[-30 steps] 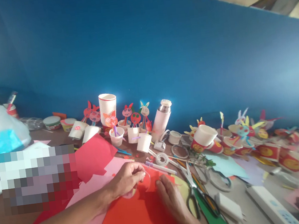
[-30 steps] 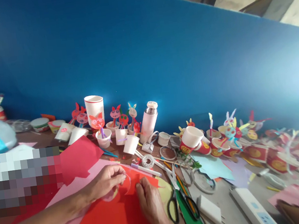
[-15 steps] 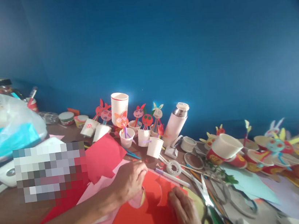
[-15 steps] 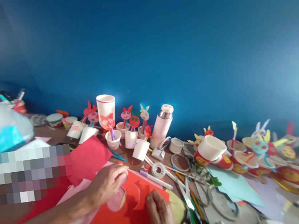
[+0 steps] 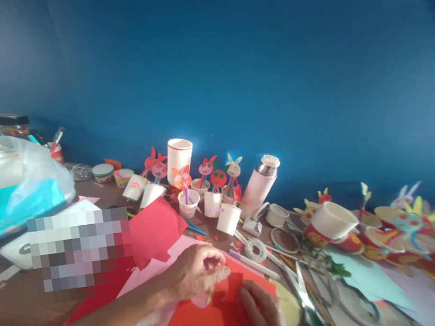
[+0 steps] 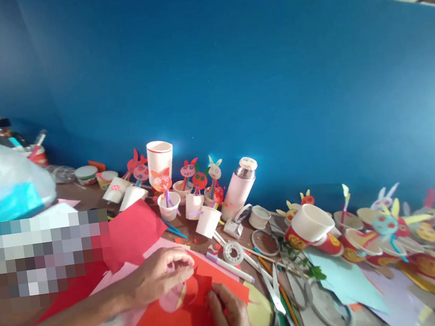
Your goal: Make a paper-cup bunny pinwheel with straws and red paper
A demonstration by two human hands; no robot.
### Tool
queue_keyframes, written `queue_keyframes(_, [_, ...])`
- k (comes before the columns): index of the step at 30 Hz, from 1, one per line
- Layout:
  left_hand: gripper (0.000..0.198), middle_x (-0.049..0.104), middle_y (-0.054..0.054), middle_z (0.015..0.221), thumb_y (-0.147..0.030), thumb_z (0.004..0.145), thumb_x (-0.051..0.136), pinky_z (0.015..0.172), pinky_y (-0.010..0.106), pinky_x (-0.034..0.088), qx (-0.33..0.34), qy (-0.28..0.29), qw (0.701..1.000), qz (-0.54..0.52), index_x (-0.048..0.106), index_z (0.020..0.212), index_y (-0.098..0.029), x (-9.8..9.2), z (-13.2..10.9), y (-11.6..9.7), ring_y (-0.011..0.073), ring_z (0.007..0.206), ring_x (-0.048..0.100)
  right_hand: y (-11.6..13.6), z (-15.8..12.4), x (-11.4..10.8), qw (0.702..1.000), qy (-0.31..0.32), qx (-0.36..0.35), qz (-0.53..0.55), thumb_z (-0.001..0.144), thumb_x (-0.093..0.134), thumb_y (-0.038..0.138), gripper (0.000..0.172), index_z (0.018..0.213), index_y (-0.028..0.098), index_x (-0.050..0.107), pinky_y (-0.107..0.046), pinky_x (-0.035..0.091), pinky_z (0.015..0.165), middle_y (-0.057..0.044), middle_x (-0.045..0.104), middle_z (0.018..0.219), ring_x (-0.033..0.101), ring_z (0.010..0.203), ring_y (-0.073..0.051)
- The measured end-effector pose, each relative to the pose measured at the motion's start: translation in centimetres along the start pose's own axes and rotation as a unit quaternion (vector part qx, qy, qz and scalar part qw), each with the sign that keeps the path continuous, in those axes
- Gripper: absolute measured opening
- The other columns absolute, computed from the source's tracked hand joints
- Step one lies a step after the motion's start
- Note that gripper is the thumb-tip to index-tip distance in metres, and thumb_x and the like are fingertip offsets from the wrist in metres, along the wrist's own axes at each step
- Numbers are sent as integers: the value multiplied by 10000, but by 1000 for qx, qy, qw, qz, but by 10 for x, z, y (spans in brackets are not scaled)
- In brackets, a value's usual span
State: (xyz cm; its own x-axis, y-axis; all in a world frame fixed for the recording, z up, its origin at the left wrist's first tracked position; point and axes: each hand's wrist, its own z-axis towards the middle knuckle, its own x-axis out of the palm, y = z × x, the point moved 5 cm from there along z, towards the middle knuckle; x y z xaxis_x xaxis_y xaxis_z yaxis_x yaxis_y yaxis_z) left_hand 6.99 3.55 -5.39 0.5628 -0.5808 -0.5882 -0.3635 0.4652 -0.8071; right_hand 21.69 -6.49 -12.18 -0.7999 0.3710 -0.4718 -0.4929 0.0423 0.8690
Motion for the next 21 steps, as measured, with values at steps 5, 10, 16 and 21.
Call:
queue_keyframes(5, [162,581,-12,662,-303,744,538,535,204,358,-51,28,994,-94,610,741,-158,13,0,7,109,578,496,3,-3,5,999,33,-28,-8,844,448,453,334,754,188,631,-177,411,562,4,615,616,569,587,-136])
queue_keyframes(10, [118,550,-14,598,-225,712,514,525,199,359,-54,-21,987,-148,557,639,-143,3,7,6,103,558,497,8,-3,1,1000,28,-2,-3,834,447,478,354,746,193,638,-173,409,524,14,598,575,561,555,-132])
queue_keyframes(16, [186,561,-17,574,-322,753,543,500,195,361,-69,-123,960,-241,530,714,-140,-42,15,10,86,509,478,6,1,-10,999,-18,22,-18,833,428,500,382,687,192,600,-180,388,475,22,551,530,517,506,-124])
queue_keyframes(21, [195,590,-3,647,-326,761,569,533,213,392,-61,-177,930,-315,532,765,-134,-73,14,11,75,520,495,3,-2,-6,999,9,-17,-47,858,398,495,404,597,201,493,-188,348,460,37,468,480,464,475,-113])
